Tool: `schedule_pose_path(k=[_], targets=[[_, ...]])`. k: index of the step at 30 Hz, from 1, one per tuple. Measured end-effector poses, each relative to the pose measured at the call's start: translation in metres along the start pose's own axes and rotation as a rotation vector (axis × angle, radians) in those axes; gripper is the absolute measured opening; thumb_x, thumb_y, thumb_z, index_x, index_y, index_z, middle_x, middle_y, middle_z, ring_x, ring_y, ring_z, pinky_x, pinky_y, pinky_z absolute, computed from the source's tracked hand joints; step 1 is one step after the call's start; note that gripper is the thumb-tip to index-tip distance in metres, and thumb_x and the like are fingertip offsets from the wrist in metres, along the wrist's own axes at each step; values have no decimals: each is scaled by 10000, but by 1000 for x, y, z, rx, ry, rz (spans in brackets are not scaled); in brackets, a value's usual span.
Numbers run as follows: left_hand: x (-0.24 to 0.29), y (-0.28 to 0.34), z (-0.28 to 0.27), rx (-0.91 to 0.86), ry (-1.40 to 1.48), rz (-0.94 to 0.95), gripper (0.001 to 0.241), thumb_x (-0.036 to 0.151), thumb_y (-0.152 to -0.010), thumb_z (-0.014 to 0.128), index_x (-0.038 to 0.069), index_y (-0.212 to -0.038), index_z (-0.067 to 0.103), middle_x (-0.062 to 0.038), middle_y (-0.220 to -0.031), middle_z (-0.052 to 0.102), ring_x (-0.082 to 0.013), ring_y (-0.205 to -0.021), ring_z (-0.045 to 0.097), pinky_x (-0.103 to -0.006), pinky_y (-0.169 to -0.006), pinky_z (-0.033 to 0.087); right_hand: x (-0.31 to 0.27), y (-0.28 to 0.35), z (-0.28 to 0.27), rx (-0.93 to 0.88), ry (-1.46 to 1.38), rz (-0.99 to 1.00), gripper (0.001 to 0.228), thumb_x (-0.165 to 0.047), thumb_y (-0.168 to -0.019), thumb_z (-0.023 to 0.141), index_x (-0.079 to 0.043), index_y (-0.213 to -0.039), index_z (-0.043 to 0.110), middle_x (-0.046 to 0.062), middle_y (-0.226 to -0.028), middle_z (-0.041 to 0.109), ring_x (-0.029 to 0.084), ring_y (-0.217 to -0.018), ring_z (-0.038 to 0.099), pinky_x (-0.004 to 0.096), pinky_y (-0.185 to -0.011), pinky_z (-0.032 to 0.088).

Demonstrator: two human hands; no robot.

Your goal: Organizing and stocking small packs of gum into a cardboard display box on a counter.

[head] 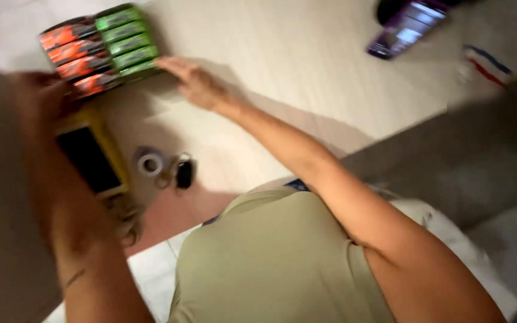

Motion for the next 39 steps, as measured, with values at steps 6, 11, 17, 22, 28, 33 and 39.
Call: schedule_pose_path(k=[6, 11, 17, 22, 28, 33, 39], targets=[[26, 10, -6, 68, -101, -84, 155, 29, -829, 785, 89, -968, 753, -45, -802, 714, -130, -717, 768, -201, -636, 705, -1, 64, -12, 172, -89, 50, 597, 75, -929, 684, -86, -1470, 491, 131, -1503, 546, 294, -1423, 516, 419, -1228, 422], [-25, -38, -39, 148, -148, 204, 200, 132, -849, 846, 83, -1020, 754, -27, -794, 693, -54, -686, 683, -214, -542, 593, -11, 125, -44, 271, -210, 145, 463, 102, -915, 672, -8, -1352, 567, 178, -1341, 611, 297, -1222, 672, 356, -1073, 569], [-66, -68, -58, 183, 98, 212, 410, 211, -876, 1004, 73, -996, 637, -103, -900, 711, -177, -794, 803, -325, -589, 720, -4, 154, -54, 362, -219, 221, 268, 44, -936, 660, -45, -1188, 653, 96, -1180, 634, 223, -1028, 727, 292, -882, 624], [-69, -40, -67, 264, 79, 219, 87, 45, -822, 587, 64, -876, 653, -87, -810, 663, -153, -787, 790, -372, -609, 747, -14, 152, -56, 324, -197, 233, 225, -4, -957, 646, -83, -1166, 670, 70, -1180, 628, 192, -956, 702, 279, -844, 611], [-70, 4, -74, 472, -112, 376, 260, 118, -810, 657, 73, -1011, 816, 18, -825, 711, -18, -736, 649, -237, -550, 522, -31, 138, -49, 321, -197, 166, 177, 12, -940, 631, -69, -1088, 686, 71, -1123, 641, 155, -850, 704, 238, -731, 584], [19, 132, -38, 510, 219, 331, 148, 53, -845, 842, 70, -992, 827, 27, -870, 750, -60, -799, 717, -313, -655, 709, -65, 108, -34, 168, -212, 40, 182, 19, -922, 673, -62, -1083, 699, 75, -1078, 669, 167, -879, 697, 279, -798, 631], [101, 245, 3, 242, 185, 518, 439, -47, -851, 588, -59, -1267, 730, -123, -983, 733, -141, -832, 716, -308, -743, 658, -106, 95, -44, -41, -788, 140, 331, -237, -963, 680, -14, -1206, 655, 144, -1066, 763, 209, -901, 763, 291, -761, 661]])
Point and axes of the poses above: each hand's wrist, its own y-axis away from the middle knuckle, its own z-axis out of the palm, x = y × z, the point moved 3 cm from there along -y, towards the middle knuckle
